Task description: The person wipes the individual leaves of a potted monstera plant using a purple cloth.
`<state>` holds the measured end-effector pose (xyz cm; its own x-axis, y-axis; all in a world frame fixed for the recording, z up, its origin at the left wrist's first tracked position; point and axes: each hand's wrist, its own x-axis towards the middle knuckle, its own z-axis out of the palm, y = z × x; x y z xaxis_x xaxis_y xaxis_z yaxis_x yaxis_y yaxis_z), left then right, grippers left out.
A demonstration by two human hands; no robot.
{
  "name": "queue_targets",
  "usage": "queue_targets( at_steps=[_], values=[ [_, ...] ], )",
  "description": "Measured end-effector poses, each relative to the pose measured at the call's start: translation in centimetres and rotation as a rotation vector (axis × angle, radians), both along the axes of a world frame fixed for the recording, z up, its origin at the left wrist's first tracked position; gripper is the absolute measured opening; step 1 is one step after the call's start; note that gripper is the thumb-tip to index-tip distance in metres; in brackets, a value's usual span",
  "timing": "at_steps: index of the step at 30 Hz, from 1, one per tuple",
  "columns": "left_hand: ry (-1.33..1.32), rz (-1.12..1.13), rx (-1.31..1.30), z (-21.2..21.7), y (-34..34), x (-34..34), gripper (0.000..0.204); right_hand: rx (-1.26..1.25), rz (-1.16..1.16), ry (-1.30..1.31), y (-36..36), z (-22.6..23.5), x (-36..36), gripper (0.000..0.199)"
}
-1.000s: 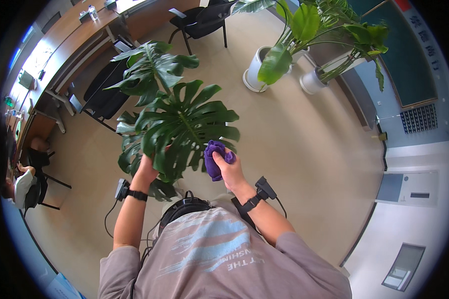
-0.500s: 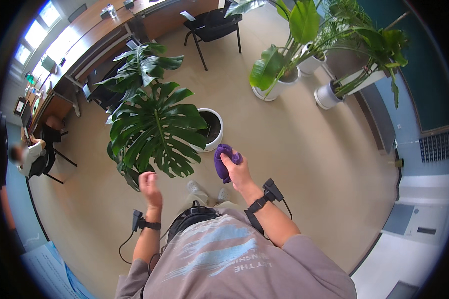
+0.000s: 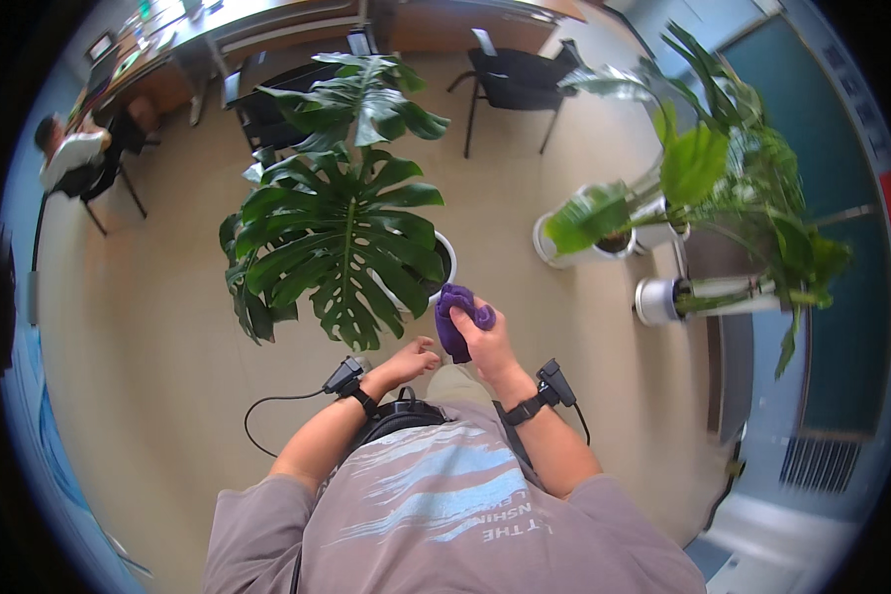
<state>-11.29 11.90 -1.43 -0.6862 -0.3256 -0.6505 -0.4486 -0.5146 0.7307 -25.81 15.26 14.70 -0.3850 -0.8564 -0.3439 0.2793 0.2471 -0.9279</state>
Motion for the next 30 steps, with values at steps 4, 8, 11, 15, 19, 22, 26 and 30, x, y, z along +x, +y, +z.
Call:
queue_targets(
  at_steps=[4,8,11,15,19,22,26,30],
  values=[
    [-0.008,0.309,0.043,-1.8,-1.3,-2.2,0.061,-0.001,0.231,-0.015,-3.6,-0.6,-3.8,0.024],
    [0.165,1.005,0.216,-5.3,-0.6,-4.3,0.050,0.038,0.428,-0.108,-6.5,-1.6,-7.1,0.024],
    [0.386,1.485,0.282,-7.9,0.4,-4.0,0.032,0.047,0.571,-0.177,-8.3,-1.0,-8.3,0.026],
    [0.852,1.778,0.475,-9.2,2.2,-3.4,0.033,0.073,0.598,-0.296,-10.1,0.5,-8.5,0.028],
    [1.036,1.937,0.542,-5.2,4.2,-3.2,0.034,0.089,0.695,-0.331,-11.4,2.3,-7.6,0.029],
    [1.304,1.642,0.403,-7.8,3.8,-4.4,0.033,0.072,0.736,-0.271,-12.0,2.6,-6.3,0.031],
    [1.276,1.510,0.357,-5.9,0.9,-5.7,0.035,0.066,0.792,-0.226,-12.2,2.9,-6.2,0.033],
    [1.546,1.409,0.595,-7.4,-0.2,-7.0,0.032,0.054,0.842,-0.226,-13.7,4.3,-5.5,0.031]
  ],
)
